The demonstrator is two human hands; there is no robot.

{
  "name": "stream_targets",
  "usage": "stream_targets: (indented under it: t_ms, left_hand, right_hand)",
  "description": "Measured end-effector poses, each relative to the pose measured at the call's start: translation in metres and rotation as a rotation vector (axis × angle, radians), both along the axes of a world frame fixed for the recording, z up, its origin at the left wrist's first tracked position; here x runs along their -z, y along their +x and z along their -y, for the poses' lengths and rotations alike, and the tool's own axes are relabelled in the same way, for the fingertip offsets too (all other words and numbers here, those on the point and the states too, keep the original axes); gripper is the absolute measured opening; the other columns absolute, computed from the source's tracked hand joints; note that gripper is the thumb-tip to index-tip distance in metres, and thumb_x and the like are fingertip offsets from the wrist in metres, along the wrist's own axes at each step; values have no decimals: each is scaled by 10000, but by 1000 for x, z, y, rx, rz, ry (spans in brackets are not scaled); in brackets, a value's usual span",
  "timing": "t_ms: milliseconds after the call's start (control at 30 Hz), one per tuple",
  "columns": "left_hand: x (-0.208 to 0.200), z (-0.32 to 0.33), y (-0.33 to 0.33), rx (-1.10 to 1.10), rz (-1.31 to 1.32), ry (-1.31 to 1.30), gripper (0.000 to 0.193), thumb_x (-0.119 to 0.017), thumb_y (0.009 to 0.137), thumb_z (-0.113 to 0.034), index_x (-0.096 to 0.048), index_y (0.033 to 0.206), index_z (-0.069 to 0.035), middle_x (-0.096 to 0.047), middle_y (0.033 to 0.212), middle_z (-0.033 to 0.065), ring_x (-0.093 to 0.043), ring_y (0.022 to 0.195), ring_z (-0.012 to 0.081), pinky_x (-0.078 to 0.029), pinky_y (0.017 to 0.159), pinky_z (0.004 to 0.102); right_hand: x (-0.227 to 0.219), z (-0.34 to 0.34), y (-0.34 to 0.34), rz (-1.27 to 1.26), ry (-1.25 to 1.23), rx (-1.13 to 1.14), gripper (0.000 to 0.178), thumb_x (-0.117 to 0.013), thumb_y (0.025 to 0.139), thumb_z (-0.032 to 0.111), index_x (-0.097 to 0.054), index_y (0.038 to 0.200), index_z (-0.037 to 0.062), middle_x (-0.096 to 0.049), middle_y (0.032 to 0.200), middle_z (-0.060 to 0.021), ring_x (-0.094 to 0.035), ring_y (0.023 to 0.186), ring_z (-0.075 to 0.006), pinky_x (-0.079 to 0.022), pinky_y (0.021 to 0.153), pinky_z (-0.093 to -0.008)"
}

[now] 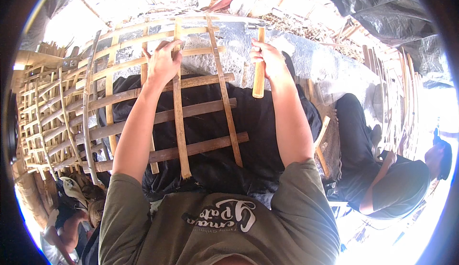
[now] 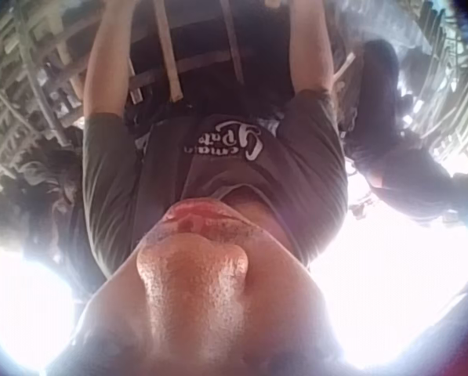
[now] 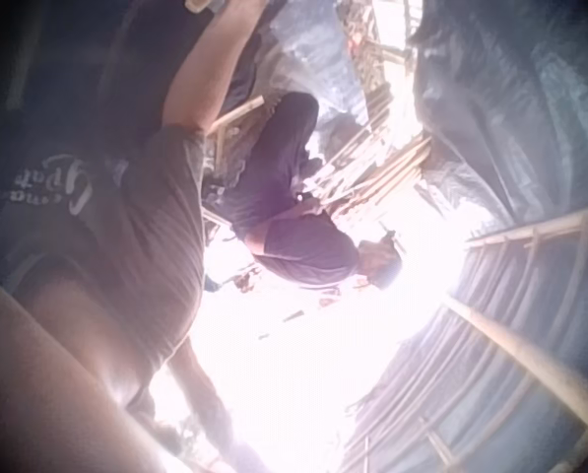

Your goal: The person weaves thin bamboo strips into a grid-like structure using a hammer to secure them. They repeatedly position and tap the strips into place on a partially completed frame.

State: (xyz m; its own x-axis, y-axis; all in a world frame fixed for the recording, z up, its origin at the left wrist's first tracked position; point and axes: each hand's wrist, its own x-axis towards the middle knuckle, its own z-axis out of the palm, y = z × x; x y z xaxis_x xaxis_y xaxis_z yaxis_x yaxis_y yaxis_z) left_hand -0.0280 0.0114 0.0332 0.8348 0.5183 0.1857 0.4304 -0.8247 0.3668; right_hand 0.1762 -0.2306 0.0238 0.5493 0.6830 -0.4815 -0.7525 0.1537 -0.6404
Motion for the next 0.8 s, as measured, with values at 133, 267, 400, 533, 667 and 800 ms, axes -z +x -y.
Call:
stream_targets:
  t_ms: [133,267,400,533,667,800]
  left_hand:
    - [4,-5,2,-7,31,-11,314,-598,909,-220,-650,1217,-189,-659,1090,55,-609,1110,286,-99,1063,760]
    - [2,-6,0,13,-110,54,373,-556,940,-317,-615,1271,-155,-661,1104,67,-602,1128,288,-86,1079,743]
    - [-18,4,-2,38,-318,117,562,-496,948,-501,-518,1389,-153,-656,1150,108,-578,1171,298,-63,1109,712]
    - [-20,5,-3,80,-417,164,739,-481,912,-611,-372,1487,-161,-629,1215,150,-530,1234,323,-48,1128,696]
    - [-11,5,-3,80,-407,196,809,-488,896,-633,-295,1519,-155,-587,1280,164,-492,1276,341,-59,1129,698]
    - [10,-6,0,37,-309,201,804,-473,892,-647,-308,1515,-167,-531,1357,181,-480,1280,364,-39,1107,729]
  right_hand:
    - [5,-1,3,4,-14,-2,102,-598,945,100,-517,949,38,-409,695,50,-371,542,-36,-297,438,-174]
    - [5,-3,0,24,-32,-1,121,-612,937,101,-507,929,43,-403,695,50,-370,542,-37,-297,436,-173]
    - [2,-2,-1,20,-37,-7,123,-612,938,101,-504,916,44,-390,694,48,-367,538,-38,-294,433,-174]
    - [3,-3,0,17,-42,-3,130,-617,936,103,-505,916,40,-387,693,49,-366,535,-37,-294,431,-174]
    - [4,-3,0,-5,-33,-4,133,-620,934,103,-507,919,35,-389,693,50,-368,533,-36,-298,430,-171]
    - [5,-4,-1,-17,-28,-5,135,-621,934,107,-507,924,34,-393,693,48,-373,533,-37,-305,430,-171]
